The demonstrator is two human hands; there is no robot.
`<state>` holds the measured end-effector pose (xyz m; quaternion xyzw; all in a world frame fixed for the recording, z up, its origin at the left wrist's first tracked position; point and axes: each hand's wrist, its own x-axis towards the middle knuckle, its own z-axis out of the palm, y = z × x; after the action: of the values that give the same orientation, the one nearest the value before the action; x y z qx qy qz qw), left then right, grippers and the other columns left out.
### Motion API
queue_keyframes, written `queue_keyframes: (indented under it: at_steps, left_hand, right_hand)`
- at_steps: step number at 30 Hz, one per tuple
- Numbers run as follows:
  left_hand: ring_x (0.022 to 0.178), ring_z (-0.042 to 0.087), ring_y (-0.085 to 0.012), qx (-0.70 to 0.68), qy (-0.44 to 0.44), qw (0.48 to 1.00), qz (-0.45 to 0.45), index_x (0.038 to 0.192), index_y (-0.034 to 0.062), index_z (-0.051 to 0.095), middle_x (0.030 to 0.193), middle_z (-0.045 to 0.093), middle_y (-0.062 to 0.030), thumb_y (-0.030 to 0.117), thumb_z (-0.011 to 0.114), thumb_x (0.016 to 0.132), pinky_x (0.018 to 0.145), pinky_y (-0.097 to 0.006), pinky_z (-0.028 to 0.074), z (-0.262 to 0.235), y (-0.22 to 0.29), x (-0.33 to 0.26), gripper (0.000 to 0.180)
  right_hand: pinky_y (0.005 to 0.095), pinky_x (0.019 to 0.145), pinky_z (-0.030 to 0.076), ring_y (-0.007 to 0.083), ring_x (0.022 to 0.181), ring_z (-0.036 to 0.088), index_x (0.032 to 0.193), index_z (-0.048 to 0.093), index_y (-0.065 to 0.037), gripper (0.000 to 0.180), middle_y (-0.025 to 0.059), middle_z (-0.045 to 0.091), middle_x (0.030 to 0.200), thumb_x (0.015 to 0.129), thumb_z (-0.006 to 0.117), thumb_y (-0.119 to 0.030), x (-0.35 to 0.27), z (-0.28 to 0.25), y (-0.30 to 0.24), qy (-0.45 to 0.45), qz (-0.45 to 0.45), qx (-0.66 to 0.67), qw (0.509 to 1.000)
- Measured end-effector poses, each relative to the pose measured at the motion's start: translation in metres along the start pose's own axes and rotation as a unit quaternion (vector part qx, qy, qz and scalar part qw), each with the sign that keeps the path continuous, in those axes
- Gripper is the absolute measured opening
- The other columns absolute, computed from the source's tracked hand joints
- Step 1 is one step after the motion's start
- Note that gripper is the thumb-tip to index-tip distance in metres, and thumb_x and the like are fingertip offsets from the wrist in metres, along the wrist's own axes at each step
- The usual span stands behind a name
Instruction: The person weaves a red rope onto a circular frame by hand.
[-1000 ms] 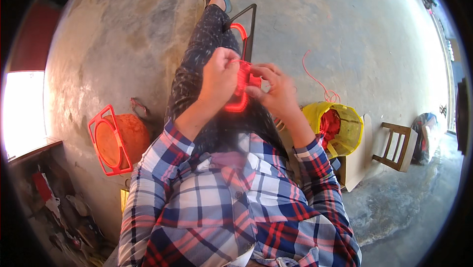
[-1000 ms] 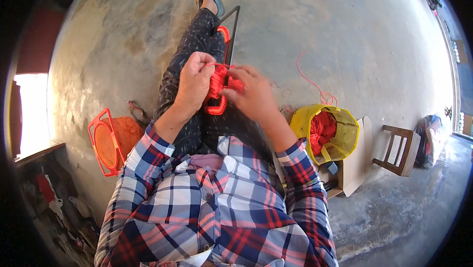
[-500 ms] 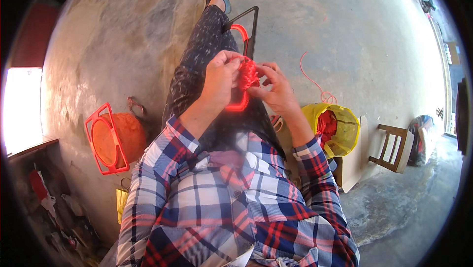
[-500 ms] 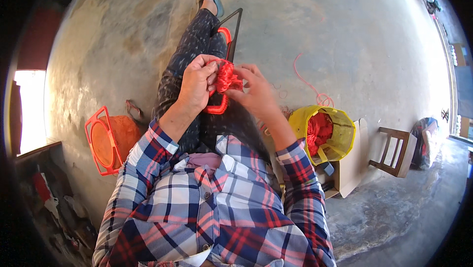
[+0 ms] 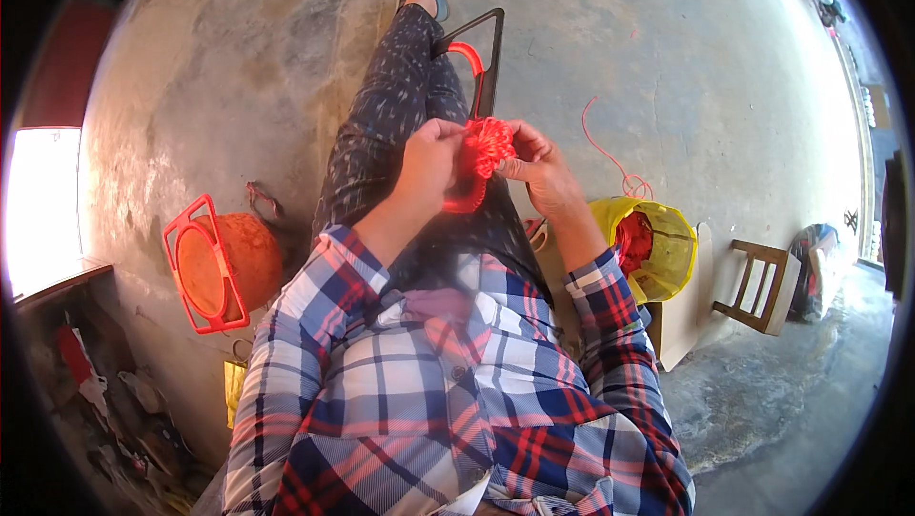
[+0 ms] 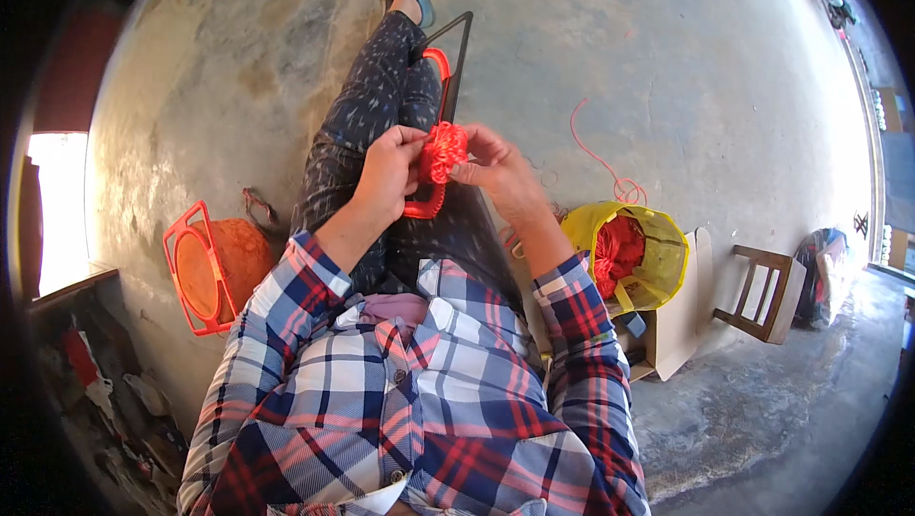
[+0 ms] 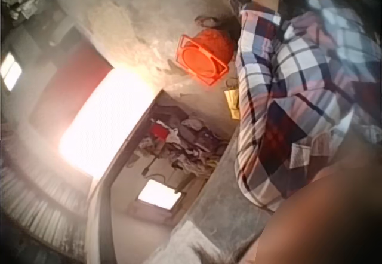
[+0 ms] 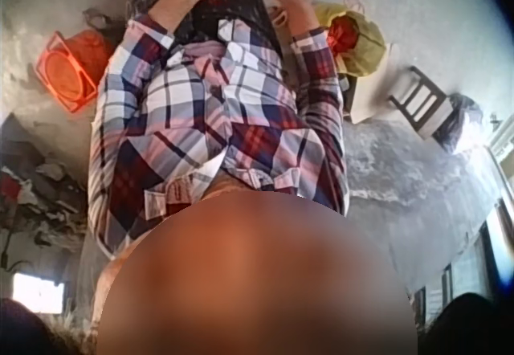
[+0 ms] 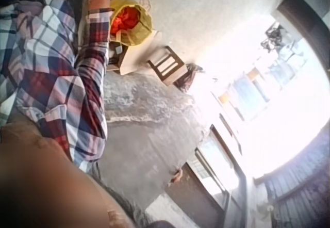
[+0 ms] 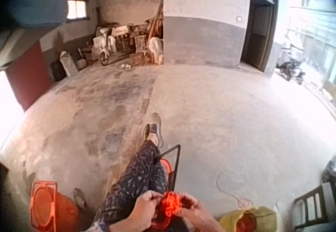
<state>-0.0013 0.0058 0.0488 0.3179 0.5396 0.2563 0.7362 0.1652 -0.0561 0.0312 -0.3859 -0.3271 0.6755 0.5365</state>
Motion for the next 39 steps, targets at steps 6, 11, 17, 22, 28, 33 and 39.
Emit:
queue_keyframes:
  at_steps: [6, 11, 17, 22, 28, 33, 39]
  left_hand:
    - [0.082, 0.059, -0.0076, 0.097, -0.091, 0.98, 0.149, 0.107, 0.0049, 0.055, 0.099, 0.058, -0.0025, 0.001, 0.062, 0.086, 0.065, -0.023, 0.047, -0.017, -0.018, -0.003, 0.022]
    - [0.1, 0.059, -0.0131, 0.157, -0.11, 0.961, 0.197, 0.115, 0.0031, 0.051, 0.109, 0.054, -0.0038, -0.006, 0.067, 0.079, 0.088, -0.027, 0.049, -0.012, -0.006, 0.002, 0.04]
    - [0.093, 0.058, -0.0116, 0.068, -0.186, 0.954, 0.226, 0.142, 0.0044, 0.03, 0.116, 0.044, -0.0061, -0.001, 0.075, 0.075, 0.083, -0.025, 0.048, -0.014, 0.018, -0.007, 0.082]
    - [0.096, 0.054, -0.0103, 0.188, -0.183, 0.934, 0.242, 0.139, 0.0037, 0.036, 0.117, 0.045, -0.0064, 0.005, 0.074, 0.075, 0.083, -0.024, 0.045, -0.026, 0.016, -0.004, 0.075]
    - [0.1, 0.052, -0.0131, 0.022, -0.132, 0.984, 0.118, 0.134, -0.0038, 0.041, 0.115, 0.052, -0.0097, 0.01, 0.057, 0.082, 0.089, -0.027, 0.044, -0.018, -0.006, 0.023, 0.055]
    - [0.095, 0.054, -0.0134, -0.018, -0.066, 0.995, 0.07, 0.126, -0.0044, 0.048, 0.113, 0.056, -0.01, 0.008, 0.051, 0.084, 0.09, -0.026, 0.043, -0.007, -0.005, 0.031, 0.045]
    - [0.088, 0.05, -0.0095, -0.006, -0.078, 0.997, -0.001, 0.109, 0.0002, 0.058, 0.099, 0.057, -0.002, 0.005, 0.056, 0.079, 0.08, -0.022, 0.038, -0.003, -0.01, 0.034, 0.03]
  right_hand:
    - [0.0251, 0.087, 0.047, 0.0091, 0.098, 0.057, 0.117, 0.061, -0.005, 0.037, 0.0005, 0.062, 0.108, 0.081, 0.067, -0.002, 0.0, 0.003, 0.004, 0.023, -0.009, 0.024, 0.999]
    - [0.0249, 0.081, 0.047, 0.0098, 0.095, 0.056, 0.118, 0.062, -0.008, 0.035, -0.0014, 0.059, 0.107, 0.084, 0.069, -0.009, 0.009, 0.005, 0.004, 0.035, -0.052, -0.171, 0.983]
    - [0.0251, 0.077, 0.047, 0.011, 0.098, 0.057, 0.114, 0.063, -0.007, 0.031, 0.0009, 0.06, 0.112, 0.085, 0.071, -0.015, 0.01, 0.003, 0.006, 0.035, -0.111, -0.147, 0.982]
    - [0.0338, 0.086, 0.047, 0.0177, 0.099, 0.059, 0.11, 0.063, -0.008, 0.031, 0.0063, 0.062, 0.112, 0.089, 0.066, -0.032, 0.001, -0.015, -0.022, 0.177, -0.142, 0.117, 0.967]
    - [0.0366, 0.079, 0.041, 0.011, 0.064, 0.049, 0.11, 0.049, -0.005, 0.041, -0.0006, 0.051, 0.075, 0.101, 0.04, -0.043, -0.051, -0.033, -0.1, -0.087, -0.21, 0.362, 0.904]
    - [0.0277, 0.057, 0.033, 0.0074, 0.048, 0.037, 0.105, 0.05, -0.006, 0.042, -0.0038, 0.044, 0.061, 0.101, 0.038, -0.046, -0.094, -0.034, -0.096, 0.082, -0.19, 0.209, 0.956]
    - [0.0247, 0.048, 0.027, 0.0059, 0.042, 0.032, 0.104, 0.049, -0.006, 0.037, -0.0054, 0.04, 0.056, 0.101, 0.039, -0.041, -0.15, -0.023, -0.079, 0.098, -0.093, 0.177, 0.975]
